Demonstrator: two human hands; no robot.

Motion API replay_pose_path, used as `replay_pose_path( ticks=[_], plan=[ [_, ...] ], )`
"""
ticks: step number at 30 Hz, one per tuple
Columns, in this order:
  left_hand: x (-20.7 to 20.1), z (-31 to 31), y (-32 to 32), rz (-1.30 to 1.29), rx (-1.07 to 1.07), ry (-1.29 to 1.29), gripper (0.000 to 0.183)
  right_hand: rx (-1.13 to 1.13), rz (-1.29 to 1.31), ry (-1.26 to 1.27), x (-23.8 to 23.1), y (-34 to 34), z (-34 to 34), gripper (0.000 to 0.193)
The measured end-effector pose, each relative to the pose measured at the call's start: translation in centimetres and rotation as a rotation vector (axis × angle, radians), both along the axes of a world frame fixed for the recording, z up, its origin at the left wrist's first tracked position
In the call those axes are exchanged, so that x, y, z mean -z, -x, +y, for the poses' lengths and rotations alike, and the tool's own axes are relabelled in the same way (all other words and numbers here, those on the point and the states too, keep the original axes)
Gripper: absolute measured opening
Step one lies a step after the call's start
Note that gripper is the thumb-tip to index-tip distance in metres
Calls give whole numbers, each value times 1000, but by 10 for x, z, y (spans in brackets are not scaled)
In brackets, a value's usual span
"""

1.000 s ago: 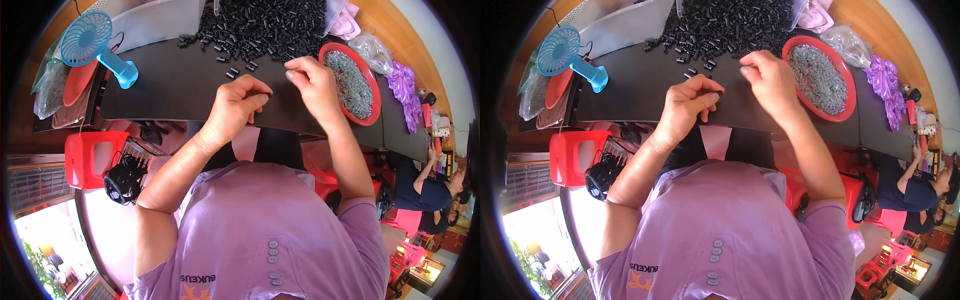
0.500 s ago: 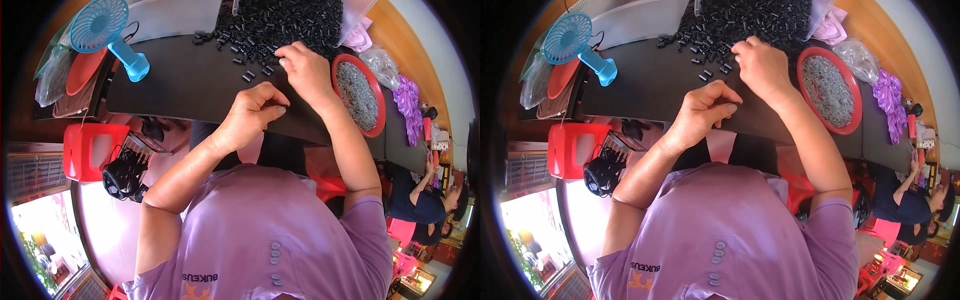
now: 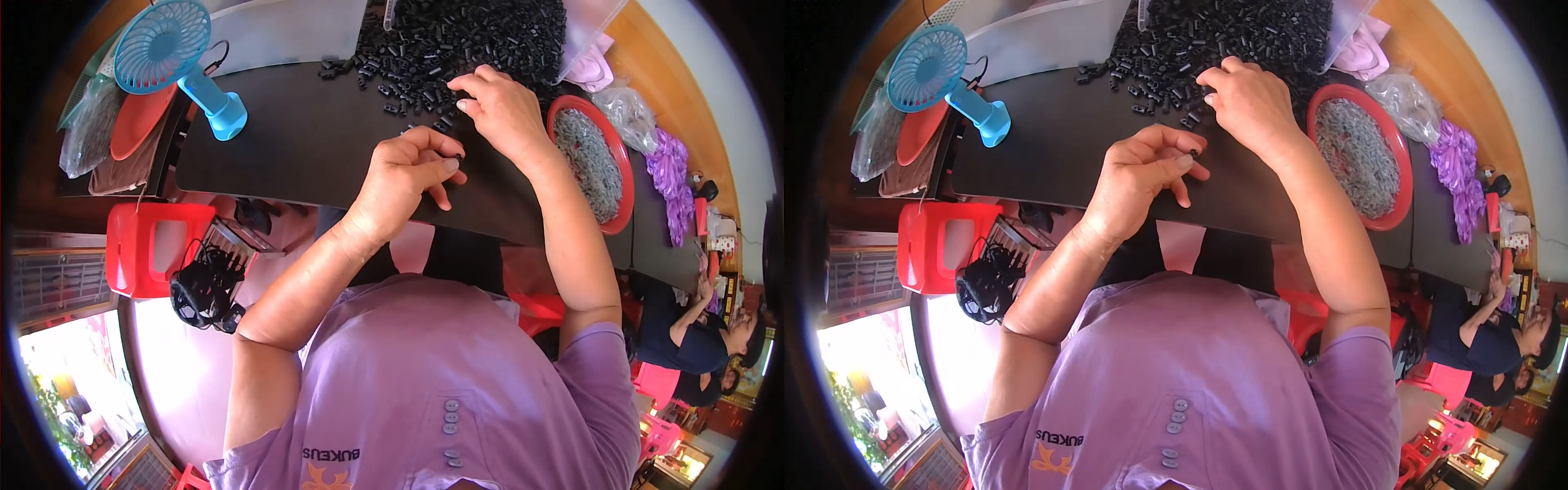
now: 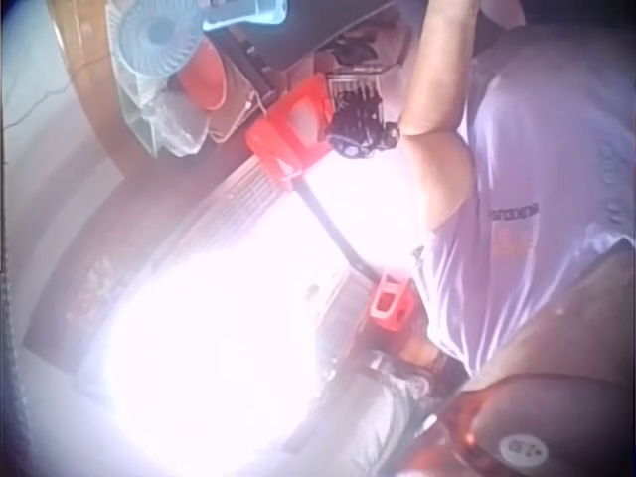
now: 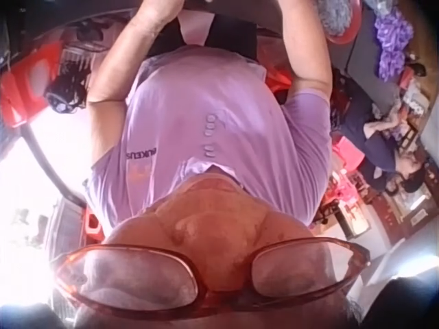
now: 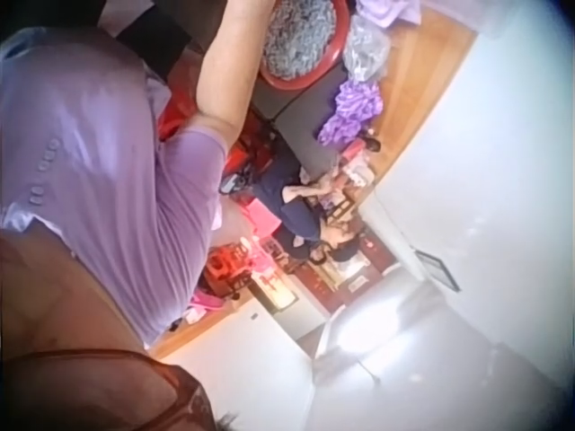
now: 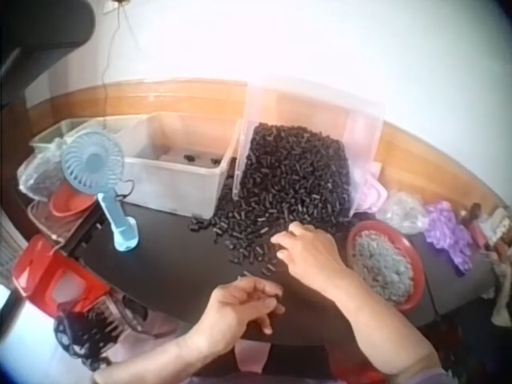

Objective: The person assembles small components by taking black plastic pieces from the table and metal springs from a red dish, then inserting each spring into a plastic piece by hand.

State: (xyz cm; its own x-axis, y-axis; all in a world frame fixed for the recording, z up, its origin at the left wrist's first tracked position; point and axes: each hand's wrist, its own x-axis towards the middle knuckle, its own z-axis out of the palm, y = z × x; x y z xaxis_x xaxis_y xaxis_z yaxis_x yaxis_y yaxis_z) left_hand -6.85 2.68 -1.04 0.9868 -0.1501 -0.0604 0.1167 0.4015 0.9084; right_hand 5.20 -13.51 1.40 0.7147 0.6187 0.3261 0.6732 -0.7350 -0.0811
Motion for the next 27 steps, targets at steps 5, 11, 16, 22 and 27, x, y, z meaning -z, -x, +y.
replay_pose_path(
  ticks=[5, 11, 16, 22, 27],
  plan=[
    [3, 0, -2, -22, -7, 58, 17, -8, 16, -10, -1, -2, -6, 17],
    [4, 2, -2, -23, 32, 57, 15, -55, -18, -149, 2, -7, -1, 15],
    [7, 4, 1, -93, 56, 38, 13, -1, -34, -149, 3, -11, 1, 13],
    [8, 6, 2, -78, 68, 43, 12, -42, -43, -120, -5, -9, 15, 12],
    [7, 1, 1, -100, 68, 15, 12, -4, -70, -111, 9, -24, 11, 8]
  ],
)
